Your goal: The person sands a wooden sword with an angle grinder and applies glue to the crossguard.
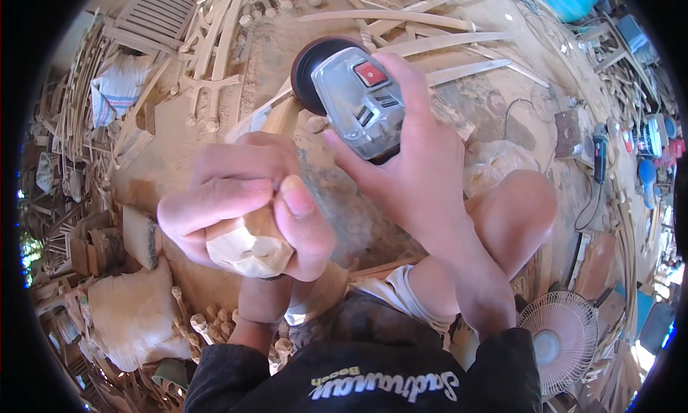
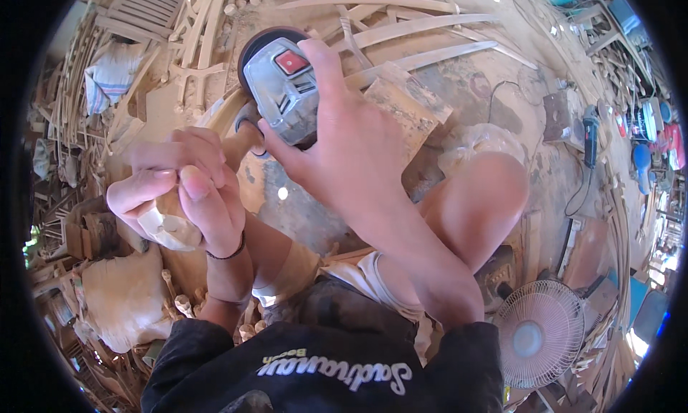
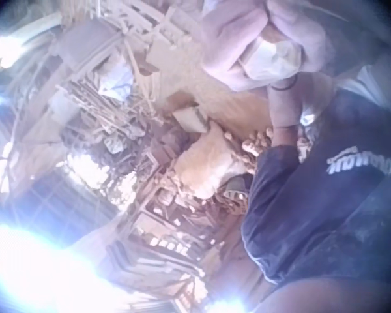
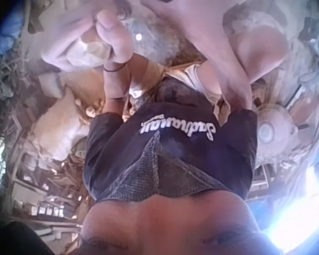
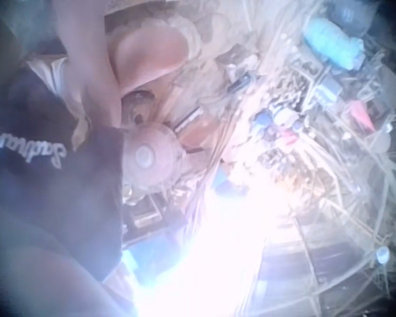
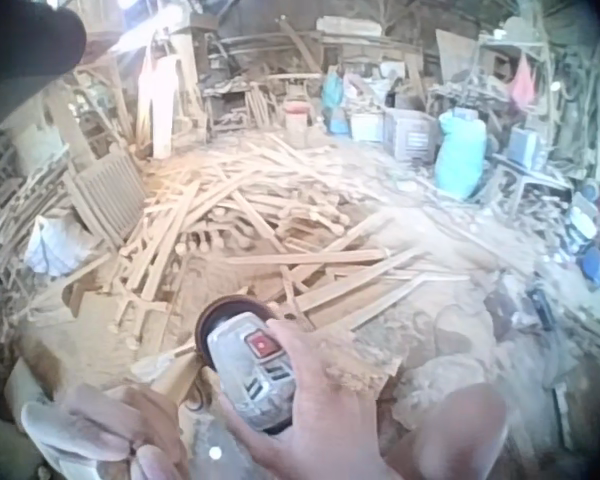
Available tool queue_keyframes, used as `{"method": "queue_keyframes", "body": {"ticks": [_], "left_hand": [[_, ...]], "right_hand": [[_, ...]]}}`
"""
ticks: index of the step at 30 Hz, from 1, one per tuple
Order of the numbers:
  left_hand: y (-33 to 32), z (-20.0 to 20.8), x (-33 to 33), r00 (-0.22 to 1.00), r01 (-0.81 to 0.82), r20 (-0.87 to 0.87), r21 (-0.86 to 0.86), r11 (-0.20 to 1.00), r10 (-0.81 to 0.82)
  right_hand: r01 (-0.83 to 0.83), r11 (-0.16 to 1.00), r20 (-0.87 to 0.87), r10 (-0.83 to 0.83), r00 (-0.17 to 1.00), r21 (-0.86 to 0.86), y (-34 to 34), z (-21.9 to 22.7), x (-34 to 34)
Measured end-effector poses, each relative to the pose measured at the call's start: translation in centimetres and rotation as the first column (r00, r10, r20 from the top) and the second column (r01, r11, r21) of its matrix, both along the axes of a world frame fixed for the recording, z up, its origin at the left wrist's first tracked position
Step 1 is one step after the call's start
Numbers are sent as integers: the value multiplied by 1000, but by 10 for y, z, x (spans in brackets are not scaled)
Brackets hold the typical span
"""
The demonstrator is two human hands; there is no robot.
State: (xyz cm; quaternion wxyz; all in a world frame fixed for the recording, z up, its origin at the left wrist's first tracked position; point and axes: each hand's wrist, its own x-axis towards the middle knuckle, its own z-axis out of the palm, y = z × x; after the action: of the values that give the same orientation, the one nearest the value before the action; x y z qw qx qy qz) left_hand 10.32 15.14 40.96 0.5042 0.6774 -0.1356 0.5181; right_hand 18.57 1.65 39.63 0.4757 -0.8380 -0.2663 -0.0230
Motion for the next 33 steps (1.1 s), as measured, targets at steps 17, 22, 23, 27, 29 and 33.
{"method": "queue_keyframes", "body": {"ticks": [17,22,23,27,29,33], "left_hand": [[-2,-3,3,999,-34,22,27,999,33],[0,-6,3,996,-88,35,16,996,87],[2,-6,3,993,-112,40,-12,994,112],[8,-3,5,991,-127,40,24,992,126],[8,-2,6,993,-112,47,-7,994,112],[11,0,2,994,-106,34,-10,994,106]], "right_hand": [[70,990,22,-67,997,-119,-7,0,8],[51,987,35,-46,998,-154,-3,-2,0],[47,983,28,-43,999,-175,-3,-3,-2],[44,984,39,-37,999,-171,-3,-4,2],[35,990,39,-30,999,-138,-3,-5,2],[38,986,60,-28,998,-165,0,-7,-4]]}}
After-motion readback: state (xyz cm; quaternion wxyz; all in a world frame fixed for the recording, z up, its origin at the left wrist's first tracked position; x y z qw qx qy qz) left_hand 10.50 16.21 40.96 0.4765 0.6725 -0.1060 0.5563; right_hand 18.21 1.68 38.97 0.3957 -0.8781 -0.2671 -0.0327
